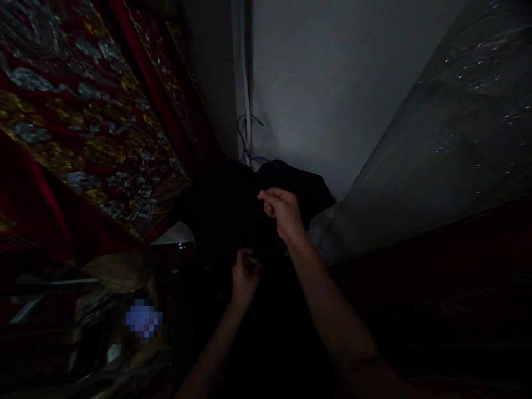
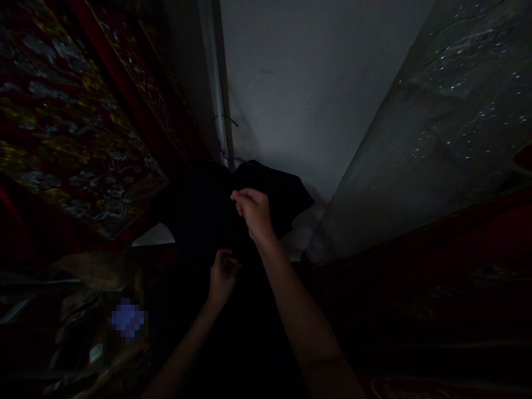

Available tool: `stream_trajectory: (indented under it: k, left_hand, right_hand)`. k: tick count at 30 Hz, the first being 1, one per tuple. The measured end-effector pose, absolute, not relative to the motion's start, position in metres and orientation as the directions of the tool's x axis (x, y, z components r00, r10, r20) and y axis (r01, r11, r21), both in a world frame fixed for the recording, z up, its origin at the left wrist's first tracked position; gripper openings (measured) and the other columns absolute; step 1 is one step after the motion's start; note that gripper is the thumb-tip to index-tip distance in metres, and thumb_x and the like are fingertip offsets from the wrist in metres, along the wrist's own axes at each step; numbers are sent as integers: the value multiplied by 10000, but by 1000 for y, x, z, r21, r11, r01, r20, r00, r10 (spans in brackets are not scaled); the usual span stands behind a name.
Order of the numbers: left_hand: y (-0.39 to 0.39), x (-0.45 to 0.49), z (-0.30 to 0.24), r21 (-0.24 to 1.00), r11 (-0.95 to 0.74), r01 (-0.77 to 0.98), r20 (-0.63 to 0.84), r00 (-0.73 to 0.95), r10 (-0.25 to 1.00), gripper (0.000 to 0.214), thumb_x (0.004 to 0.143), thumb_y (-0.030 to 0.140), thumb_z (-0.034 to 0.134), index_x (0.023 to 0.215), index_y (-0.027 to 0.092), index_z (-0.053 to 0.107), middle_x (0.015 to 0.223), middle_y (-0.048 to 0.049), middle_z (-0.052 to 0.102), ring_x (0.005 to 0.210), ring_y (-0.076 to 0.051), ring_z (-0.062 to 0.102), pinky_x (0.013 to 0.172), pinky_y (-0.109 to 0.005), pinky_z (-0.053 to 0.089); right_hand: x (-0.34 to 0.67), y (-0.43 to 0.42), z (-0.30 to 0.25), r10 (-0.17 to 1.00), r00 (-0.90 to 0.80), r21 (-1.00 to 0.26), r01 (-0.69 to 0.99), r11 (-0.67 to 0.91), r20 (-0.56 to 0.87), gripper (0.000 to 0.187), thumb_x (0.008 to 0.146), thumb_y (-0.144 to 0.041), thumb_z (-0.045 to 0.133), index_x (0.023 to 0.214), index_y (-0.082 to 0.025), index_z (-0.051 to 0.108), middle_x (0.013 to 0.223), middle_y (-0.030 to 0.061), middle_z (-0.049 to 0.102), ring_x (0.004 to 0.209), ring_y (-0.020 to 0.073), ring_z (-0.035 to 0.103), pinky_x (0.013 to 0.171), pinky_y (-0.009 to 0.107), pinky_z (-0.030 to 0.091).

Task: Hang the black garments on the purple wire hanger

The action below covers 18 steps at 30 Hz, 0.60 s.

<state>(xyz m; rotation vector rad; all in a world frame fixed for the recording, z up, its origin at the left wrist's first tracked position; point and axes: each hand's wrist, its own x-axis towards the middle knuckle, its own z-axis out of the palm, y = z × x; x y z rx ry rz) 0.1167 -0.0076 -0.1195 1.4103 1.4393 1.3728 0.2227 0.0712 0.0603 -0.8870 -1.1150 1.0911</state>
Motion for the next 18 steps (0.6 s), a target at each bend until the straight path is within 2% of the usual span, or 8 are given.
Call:
stream_trajectory:
  k: [3, 6, 8, 10, 11, 14, 16, 18]
  left_hand:
    - [0, 113, -109, 943, -150, 298, 178, -68, 982, 363, 772, 113, 635, 1097, 218, 513, 786, 11, 665, 720, -167, 687, 653, -269, 530]
    - [9, 101, -65, 908, -237, 347, 220, 89, 972, 536, 747, 84, 672, 1234, 225, 499, 874, -12, 710, 818, -187, 711, 767, -313, 551]
    - [19, 90, -21, 841, -426, 333, 432, 61, 900, 537, 839, 142, 630, 1341, 239, 465, 1075, -61, 702, 998, -195, 688, 901, -346, 529]
    - [33, 80, 23, 715, -595, 367, 631, 28, 775, 475, 933, 184, 542, 1396, 237, 455, 1062, -56, 689, 967, -173, 674, 897, -330, 513]
    - [41, 77, 41, 636, -656, 406, 700, 52, 712, 415, 951, 198, 529, 1364, 229, 503, 1035, -47, 688, 936, -165, 667, 886, -318, 506]
    - [58, 76, 77, 449, -718, 533, 785, 148, 601, 144, 955, 218, 547, 1034, 188, 664, 926, -33, 683, 876, -163, 648, 823, -290, 487]
    - [62, 80, 87, 382, -709, 593, 804, 164, 571, 108, 947, 213, 561, 898, 177, 650, 864, -25, 672, 840, -163, 639, 788, -282, 473]
    - [61, 80, 93, 366, -691, 623, 830, 117, 545, 99, 943, 217, 568, 883, 173, 634, 854, -21, 661, 837, -161, 627, 798, -282, 461]
  right_hand:
    - [217, 81, 84, 953, 16, -927, -227, 298, 303, 217, 725, -371, 679, 643, -176, 633, 434, -72, 451, 400, 59, 358, 424, 214, 259]
    - [216, 72, 82, 943, -28, -928, -188, 322, 333, 213, 771, -371, 659, 670, -191, 605, 452, -70, 487, 406, 66, 395, 429, 213, 282]
    - [218, 65, 76, 941, -39, -933, -157, 325, 335, 214, 788, -366, 654, 676, -196, 589, 455, -70, 490, 409, 72, 404, 432, 217, 286]
    - [221, 60, 75, 935, -49, -931, -125, 343, 351, 215, 801, -361, 651, 680, -198, 582, 464, -70, 487, 418, 75, 405, 439, 222, 286]
    - [222, 59, 76, 928, -56, -926, -106, 362, 369, 219, 810, -363, 648, 683, -199, 579, 474, -69, 486, 425, 76, 403, 445, 225, 285]
    - [223, 64, 78, 893, -52, -895, -31, 446, 447, 251, 834, -379, 640, 677, -207, 548, 506, -71, 457, 450, 78, 382, 468, 237, 269]
    - [221, 73, 72, 878, -13, -878, 15, 478, 478, 256, 833, -374, 634, 668, -212, 523, 529, -69, 434, 474, 84, 371, 484, 244, 261]
    - [218, 81, 56, 883, 40, -883, 58, 466, 468, 237, 810, -352, 631, 654, -212, 520, 555, -57, 445, 508, 95, 388, 505, 249, 270]
